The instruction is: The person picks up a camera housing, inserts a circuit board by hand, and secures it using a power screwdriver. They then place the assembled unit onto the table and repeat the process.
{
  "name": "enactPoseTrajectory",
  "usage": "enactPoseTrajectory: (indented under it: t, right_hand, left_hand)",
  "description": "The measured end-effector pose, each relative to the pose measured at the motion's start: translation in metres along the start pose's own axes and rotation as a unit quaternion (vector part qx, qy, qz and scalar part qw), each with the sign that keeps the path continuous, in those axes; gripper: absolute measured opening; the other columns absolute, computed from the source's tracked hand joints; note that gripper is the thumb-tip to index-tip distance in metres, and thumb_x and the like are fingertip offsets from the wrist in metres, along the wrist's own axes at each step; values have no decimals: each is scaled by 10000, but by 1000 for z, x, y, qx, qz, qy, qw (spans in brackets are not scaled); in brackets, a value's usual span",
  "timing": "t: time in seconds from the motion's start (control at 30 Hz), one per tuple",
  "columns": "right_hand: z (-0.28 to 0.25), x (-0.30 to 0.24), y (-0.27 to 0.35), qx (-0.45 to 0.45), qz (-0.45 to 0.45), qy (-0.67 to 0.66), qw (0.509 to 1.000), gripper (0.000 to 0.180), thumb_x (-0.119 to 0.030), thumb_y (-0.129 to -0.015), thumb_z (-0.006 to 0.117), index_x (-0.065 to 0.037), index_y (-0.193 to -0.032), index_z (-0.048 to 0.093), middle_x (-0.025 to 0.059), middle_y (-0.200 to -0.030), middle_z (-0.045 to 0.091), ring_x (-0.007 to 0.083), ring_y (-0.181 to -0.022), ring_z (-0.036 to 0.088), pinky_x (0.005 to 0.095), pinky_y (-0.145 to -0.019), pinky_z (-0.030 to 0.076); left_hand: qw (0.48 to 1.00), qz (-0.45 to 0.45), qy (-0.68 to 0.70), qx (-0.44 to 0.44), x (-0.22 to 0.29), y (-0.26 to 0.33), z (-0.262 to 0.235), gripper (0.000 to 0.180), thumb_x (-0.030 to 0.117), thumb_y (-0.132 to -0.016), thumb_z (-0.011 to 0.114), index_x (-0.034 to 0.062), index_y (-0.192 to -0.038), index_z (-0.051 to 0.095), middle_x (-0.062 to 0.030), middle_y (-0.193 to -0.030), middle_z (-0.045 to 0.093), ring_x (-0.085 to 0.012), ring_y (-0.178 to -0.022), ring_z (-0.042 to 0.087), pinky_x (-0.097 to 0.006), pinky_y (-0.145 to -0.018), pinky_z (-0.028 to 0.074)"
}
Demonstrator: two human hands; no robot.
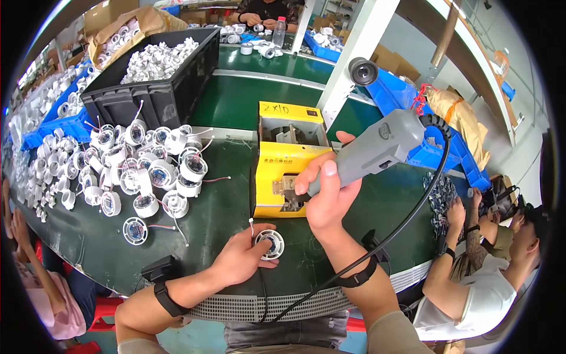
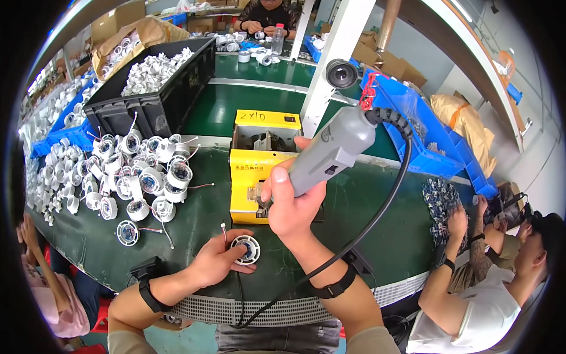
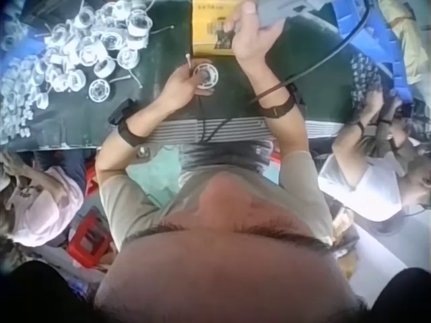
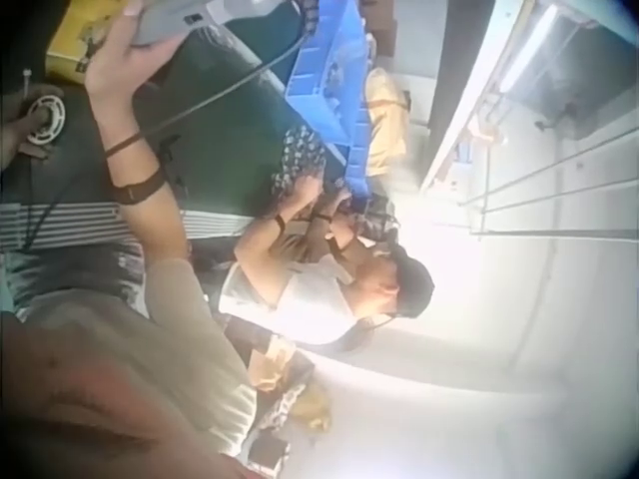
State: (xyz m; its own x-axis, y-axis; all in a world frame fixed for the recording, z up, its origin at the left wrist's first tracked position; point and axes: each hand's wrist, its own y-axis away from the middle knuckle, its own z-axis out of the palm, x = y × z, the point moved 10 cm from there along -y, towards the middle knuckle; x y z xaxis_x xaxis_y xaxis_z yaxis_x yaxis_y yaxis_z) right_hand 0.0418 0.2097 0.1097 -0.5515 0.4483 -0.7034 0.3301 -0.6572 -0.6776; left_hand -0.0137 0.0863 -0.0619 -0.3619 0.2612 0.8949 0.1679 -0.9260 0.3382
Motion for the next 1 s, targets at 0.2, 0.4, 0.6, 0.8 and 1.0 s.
enactPoseTrajectory:
  t: [0.2, 0.4, 0.6, 0.8, 1.0]
  right_hand:
    - [1, 2, 2, -13, 0, -18, 1000, 390, -173, -929, 481, 5, -1238, 322, 71, -642, 471, 139, -466, 473, 286, -459, 441]
    - [3, 4, 9, -23, 51, -28, 998, 385, -162, -924, 494, -10, -1235, 324, 75, -645, 471, 143, -475, 466, 290, -457, 439]
    - [10, -5, 43, -42, 116, -81, 989, 480, -290, -932, 494, -50, -1286, 275, 64, -693, 466, 146, -486, 463, 292, -461, 438]
    - [20, 1, 68, -66, 150, -93, 982, 567, -351, -914, 532, -50, -1294, 238, 72, -713, 478, 162, -505, 495, 313, -482, 463]
    - [23, 4, 73, -74, 160, -110, 978, 581, -356, -915, 536, -48, -1299, 228, 75, -715, 480, 163, -509, 498, 317, -498, 474]
  left_hand:
    - [1000, 13, -3, 1, 0, 1, 0, 355, 72, -968, 446, -15, -1310, 416, -103, -1043, 584, -230, -843, 664, -346, -773, 591]
    - [1000, 10, -1, 11, 1, -1, -2, 348, 75, -970, 443, -17, -1304, 417, -104, -1045, 581, -230, -842, 665, -340, -769, 592]
    - [999, 25, 13, 28, 3, 0, -6, 318, 82, -957, 465, -58, -1242, 460, -150, -1068, 590, -217, -864, 663, -318, -731, 597]
    - [999, 21, -10, 29, 9, 2, -3, 304, 84, -957, 463, -61, -1224, 468, -152, -1071, 592, -205, -879, 656, -322, -741, 600]
    - [999, 24, -19, 30, 11, 4, -2, 294, 85, -957, 464, -62, -1212, 471, -150, -1070, 595, -195, -905, 649, -321, -749, 602]
